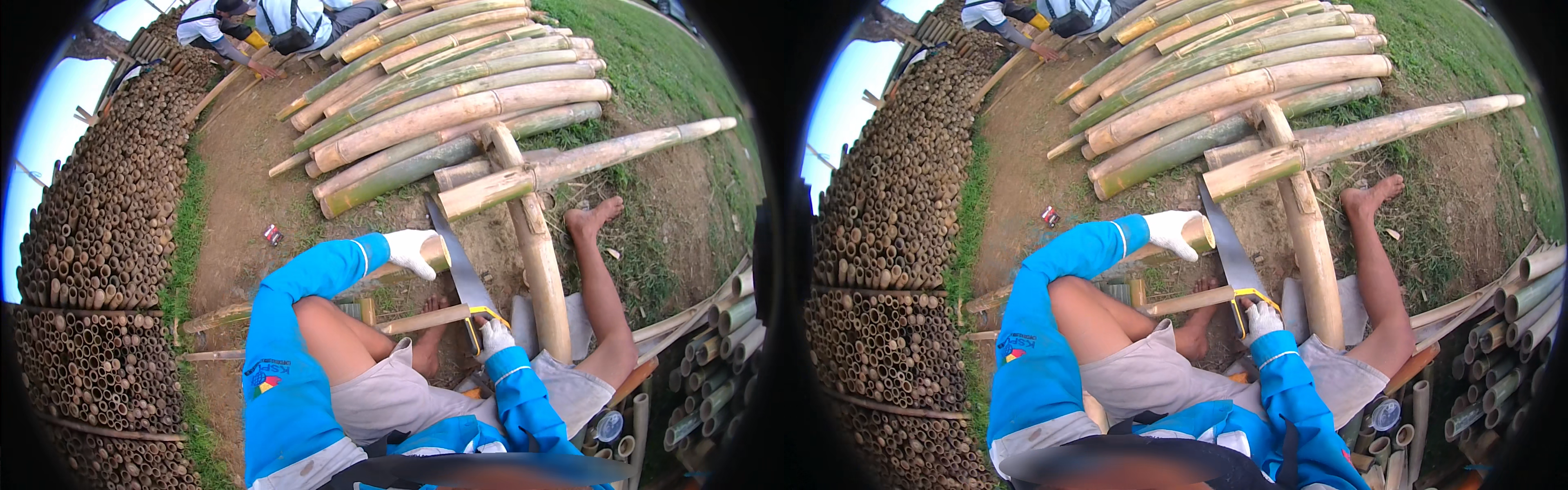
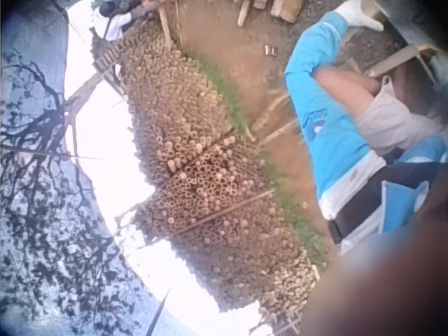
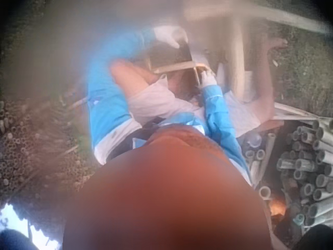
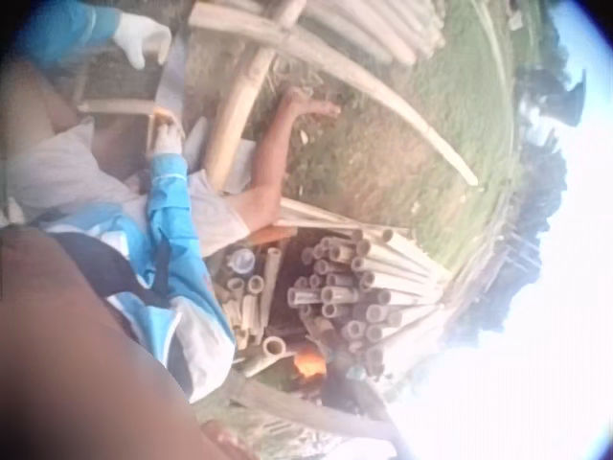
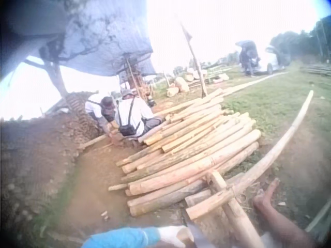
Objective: The person sits on the ground and uses a hand saw to cut a long bamboo pole into shorter sections. The person repeatedly positions the saw, cuts through the bamboo, and sets the cut pieces aside. The cut pieces are placed in a pile nearby.
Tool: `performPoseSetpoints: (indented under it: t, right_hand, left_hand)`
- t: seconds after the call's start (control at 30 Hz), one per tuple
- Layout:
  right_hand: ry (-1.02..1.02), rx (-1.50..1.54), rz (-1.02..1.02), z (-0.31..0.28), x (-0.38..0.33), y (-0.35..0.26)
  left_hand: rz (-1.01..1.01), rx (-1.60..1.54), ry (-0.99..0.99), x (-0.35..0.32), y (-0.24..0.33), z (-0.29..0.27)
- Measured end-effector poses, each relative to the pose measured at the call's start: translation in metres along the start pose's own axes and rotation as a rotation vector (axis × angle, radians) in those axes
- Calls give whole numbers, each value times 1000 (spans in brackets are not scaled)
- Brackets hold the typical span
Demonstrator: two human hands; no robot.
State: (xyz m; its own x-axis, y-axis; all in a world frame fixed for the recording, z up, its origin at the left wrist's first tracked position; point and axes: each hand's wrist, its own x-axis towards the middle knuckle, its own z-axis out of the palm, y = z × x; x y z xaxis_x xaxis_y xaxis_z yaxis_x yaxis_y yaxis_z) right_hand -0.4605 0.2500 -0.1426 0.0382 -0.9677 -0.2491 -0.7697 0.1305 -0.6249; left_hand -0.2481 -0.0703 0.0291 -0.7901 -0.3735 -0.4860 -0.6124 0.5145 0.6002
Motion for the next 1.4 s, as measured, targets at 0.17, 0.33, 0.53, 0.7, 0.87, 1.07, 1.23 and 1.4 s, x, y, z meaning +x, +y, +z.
performPoseSetpoints:
  t: [0.17, 0.33, 0.53, 0.7, 0.87, 1.07, 1.23, 1.4]
  right_hand:
    - [-159, -205, -33, 17, 3, 3]
    - [-296, -194, -16, 23, 0, 1]
    - [-283, -92, 87, 21, 9, 3]
    - [-279, -113, 93, 14, 12, 3]
    - [-318, -110, 100, 10, 11, -5]
    - [-324, -100, 107, 5, 9, -10]
    - [-346, -79, 114, 1, 10, -10]
    - [-307, -60, 67, 2, 13, -18]
  left_hand:
    - [-42, 14, 9, -2, 9, 28]
    - [-62, 57, 75, -3, 6, 34]
    - [-62, 37, 87, -2, 4, 35]
    - [-63, 11, 74, -2, 3, 37]
    - [-40, 26, 100, -5, 6, 35]
    - [-52, 45, 70, -5, 9, 33]
    - [-62, 50, 53, -3, 7, 32]
    - [-108, 31, 11, -3, 9, 31]
